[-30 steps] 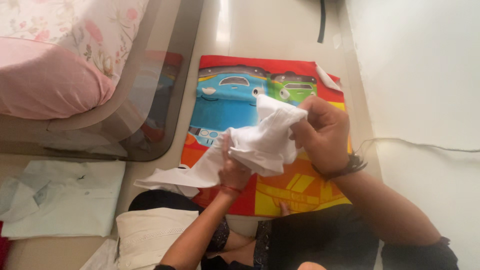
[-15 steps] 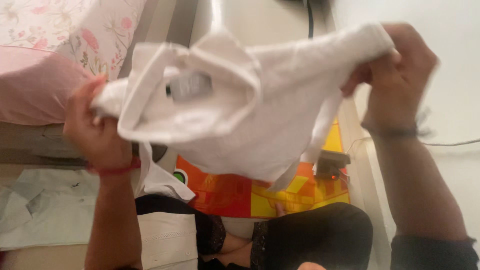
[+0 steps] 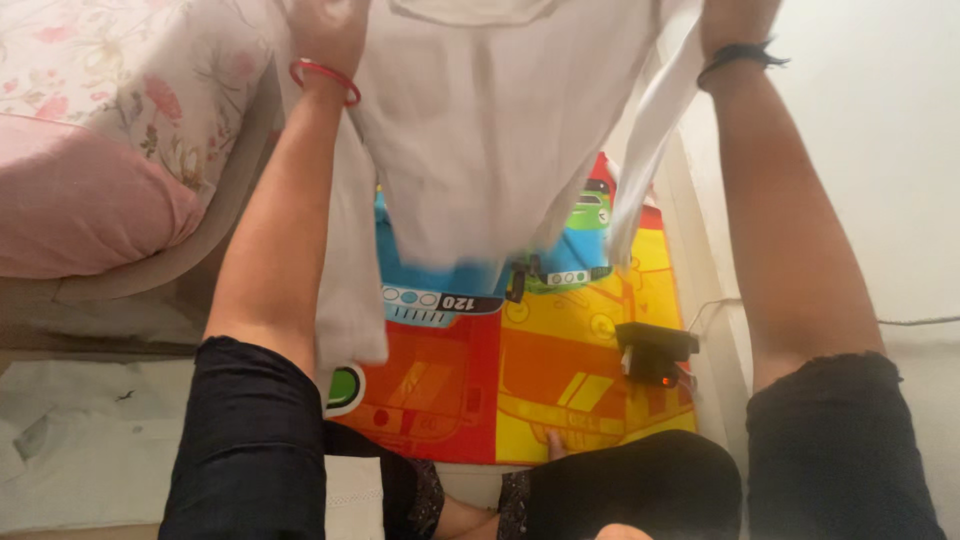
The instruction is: The person irons a white shirt using a handheld iron on a colorful mat placed on the floor, pressing the iron across the sleeves and main body of the garment.
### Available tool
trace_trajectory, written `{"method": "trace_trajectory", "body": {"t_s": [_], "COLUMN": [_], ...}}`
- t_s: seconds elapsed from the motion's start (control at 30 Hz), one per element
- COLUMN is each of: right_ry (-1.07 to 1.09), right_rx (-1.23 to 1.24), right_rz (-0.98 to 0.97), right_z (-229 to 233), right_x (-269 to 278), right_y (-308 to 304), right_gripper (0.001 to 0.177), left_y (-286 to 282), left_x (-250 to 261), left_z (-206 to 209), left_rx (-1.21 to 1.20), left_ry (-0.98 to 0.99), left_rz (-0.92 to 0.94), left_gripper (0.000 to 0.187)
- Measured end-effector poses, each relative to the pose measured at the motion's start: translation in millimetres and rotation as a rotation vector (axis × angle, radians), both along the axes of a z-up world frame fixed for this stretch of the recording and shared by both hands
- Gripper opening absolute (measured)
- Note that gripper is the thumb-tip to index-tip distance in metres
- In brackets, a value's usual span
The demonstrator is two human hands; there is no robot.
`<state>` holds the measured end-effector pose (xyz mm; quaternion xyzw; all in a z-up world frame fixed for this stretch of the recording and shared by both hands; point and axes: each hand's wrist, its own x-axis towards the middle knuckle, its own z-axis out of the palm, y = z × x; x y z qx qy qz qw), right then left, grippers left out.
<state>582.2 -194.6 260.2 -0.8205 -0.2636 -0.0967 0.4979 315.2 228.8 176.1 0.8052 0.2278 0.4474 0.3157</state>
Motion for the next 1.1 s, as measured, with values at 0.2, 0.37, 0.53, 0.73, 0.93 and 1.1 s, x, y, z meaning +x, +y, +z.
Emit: {"method": "trace_trajectory", "body": {"t_s": [0.2,0.37,0.53,0.73,0.93,1.1], "right_ry": [-0.536,-0.453,-0.672,0.094,0.183,0.136], "right_rx": [0.065,0.079,-0.677,-0.83,-0.848,-0.923], "right_rz": [-0.042,-0.012,-0.079,-0.133,0.149,0.417], "right_z": [-3.2,-111.0,-233.0,-226.9,-221.6,-306.3], "right_x": [-35.1,-88.0,-132.7,-227.6,-317.9,-356.3], "right_y": [-61.3,-116.3,-159.7,-176.9,-127.4,-95.9], "right_gripper": [0.018,0.02,0.018,0.051,0.045,0.043], "left_y": [-21.4,-65.6,-128.8,-182.1,-152.3,-142.3], "left_x": [-47.0,-126.0,-201.7,-302.4,-303.1,-255.7], "left_z": [27.4,-25.4,-134.5,-257.1,-327.4,-320.7], "left_rx": [0.565,0.634,0.554,0.017,-0.179,-1.219], "left_ry": [-0.213,-0.035,0.438,0.986,1.003,0.444], "left_rz": [-0.033,-0.083,-0.215,-0.382,-0.231,0.009], "left_gripper": [0.036,0.024,0.026,0.08,0.064,0.066]}}
